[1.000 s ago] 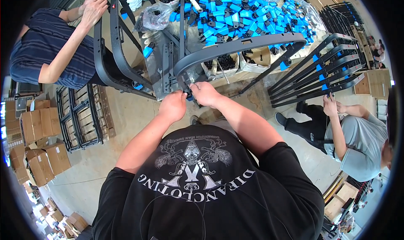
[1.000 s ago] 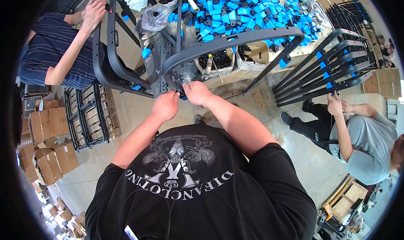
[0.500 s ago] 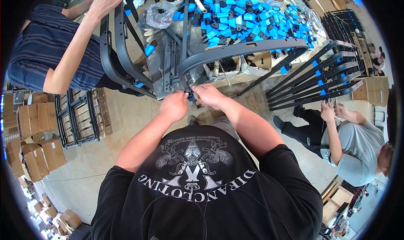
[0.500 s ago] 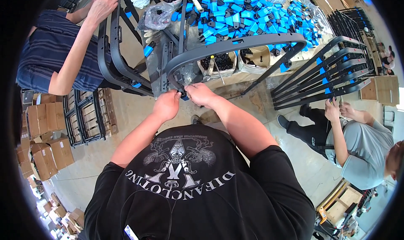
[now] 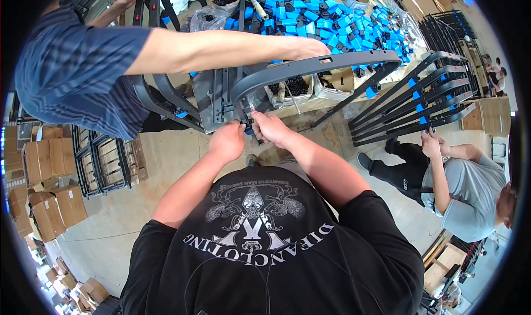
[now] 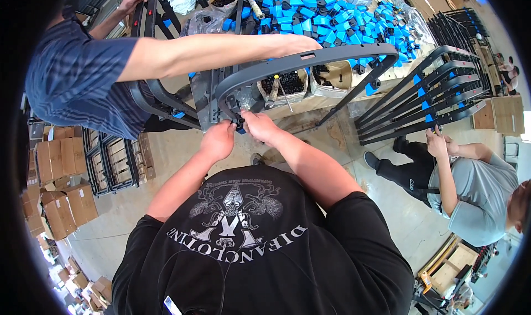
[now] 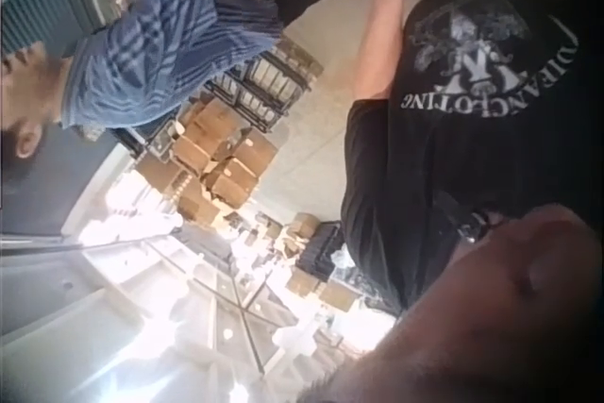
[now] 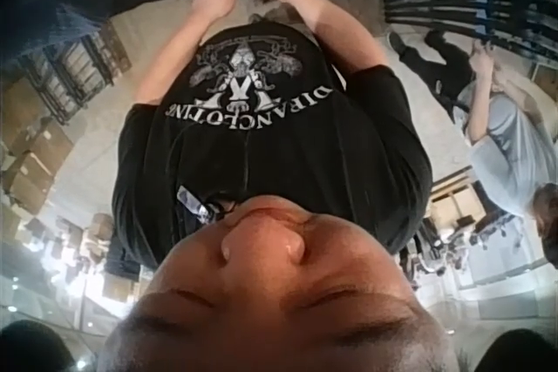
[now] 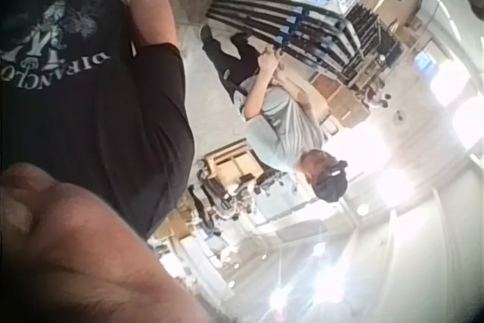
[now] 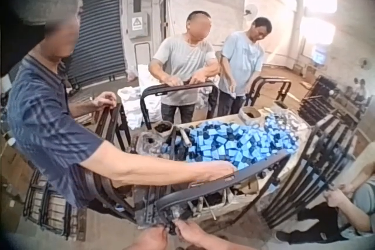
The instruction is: Assembling blue plastic components onto metal frames using a wrench in a factory setting.
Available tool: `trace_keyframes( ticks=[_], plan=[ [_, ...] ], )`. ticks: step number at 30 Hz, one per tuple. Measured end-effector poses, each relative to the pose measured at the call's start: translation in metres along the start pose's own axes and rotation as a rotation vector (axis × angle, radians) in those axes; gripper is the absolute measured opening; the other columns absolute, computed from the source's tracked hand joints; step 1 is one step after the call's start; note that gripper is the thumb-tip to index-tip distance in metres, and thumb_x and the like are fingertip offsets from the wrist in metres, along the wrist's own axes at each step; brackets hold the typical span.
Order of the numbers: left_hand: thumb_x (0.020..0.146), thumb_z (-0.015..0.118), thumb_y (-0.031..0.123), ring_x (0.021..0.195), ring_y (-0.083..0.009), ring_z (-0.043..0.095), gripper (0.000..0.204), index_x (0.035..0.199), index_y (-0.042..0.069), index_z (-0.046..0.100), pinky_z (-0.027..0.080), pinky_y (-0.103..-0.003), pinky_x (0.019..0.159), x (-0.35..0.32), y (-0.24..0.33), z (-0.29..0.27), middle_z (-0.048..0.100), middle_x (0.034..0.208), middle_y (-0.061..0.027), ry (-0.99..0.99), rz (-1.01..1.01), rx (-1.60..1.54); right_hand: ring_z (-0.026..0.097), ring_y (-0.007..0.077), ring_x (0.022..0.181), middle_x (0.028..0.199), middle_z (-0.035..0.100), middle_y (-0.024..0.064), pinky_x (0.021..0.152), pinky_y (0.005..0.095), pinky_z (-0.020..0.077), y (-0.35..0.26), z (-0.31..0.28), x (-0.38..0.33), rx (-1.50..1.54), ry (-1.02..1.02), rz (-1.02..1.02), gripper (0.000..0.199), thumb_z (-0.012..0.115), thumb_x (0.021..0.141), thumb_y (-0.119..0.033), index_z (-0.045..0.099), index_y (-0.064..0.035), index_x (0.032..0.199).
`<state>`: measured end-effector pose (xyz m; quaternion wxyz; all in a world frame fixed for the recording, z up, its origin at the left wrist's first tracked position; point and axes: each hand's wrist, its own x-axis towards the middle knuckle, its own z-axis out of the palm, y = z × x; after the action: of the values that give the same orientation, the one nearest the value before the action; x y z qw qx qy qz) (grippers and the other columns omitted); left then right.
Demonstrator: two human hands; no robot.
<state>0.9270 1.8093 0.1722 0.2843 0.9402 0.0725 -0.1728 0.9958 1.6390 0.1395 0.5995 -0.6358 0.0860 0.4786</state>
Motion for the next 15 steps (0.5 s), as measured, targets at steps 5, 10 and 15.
trace_keyframes(
  ticks=[5, 10, 15],
  plan=[
    [0.103, 0.047, 0.026, 0.095, -0.0477, 0.065, 0.032, 0.100, -0.003, 0.061, 0.050, -0.056, 0.084, -0.001, 0.002, 0.001, 0.067, 0.101, -0.0298, 0.021, 0.018, 0.009, 0.055, 0.0156, 0.070, 0.074, 0.058, 0.0051, 0.065, 0.0317, 0.0439, 0.012, -0.001, 0.013, -0.058, 0.048, -0.207, 0.038, 0.052, 0.100, -0.035, 0.067, -0.0022, 0.088],
    [0.103, 0.049, 0.026, 0.090, -0.0497, 0.063, 0.030, 0.097, -0.002, 0.059, 0.049, -0.058, 0.080, 0.000, 0.000, 0.008, 0.067, 0.093, -0.0299, 0.084, 0.052, 0.011, 0.063, 0.0211, 0.082, 0.082, 0.065, 0.0126, 0.075, 0.0351, 0.0485, 0.022, 0.005, 0.019, -0.234, 0.172, -0.375, 0.036, 0.053, 0.100, -0.031, 0.068, 0.0009, 0.101],
    [0.103, 0.048, 0.026, 0.092, -0.0493, 0.064, 0.030, 0.097, -0.002, 0.059, 0.049, -0.058, 0.082, -0.005, 0.003, 0.003, 0.067, 0.095, -0.0304, 0.072, 0.018, 0.030, 0.067, 0.0360, 0.101, 0.107, 0.070, 0.0277, 0.091, 0.0403, 0.0492, -0.014, 0.022, -0.007, -0.171, 0.113, 0.018, 0.044, 0.050, 0.101, -0.033, 0.066, 0.0060, 0.115]
  ],
)
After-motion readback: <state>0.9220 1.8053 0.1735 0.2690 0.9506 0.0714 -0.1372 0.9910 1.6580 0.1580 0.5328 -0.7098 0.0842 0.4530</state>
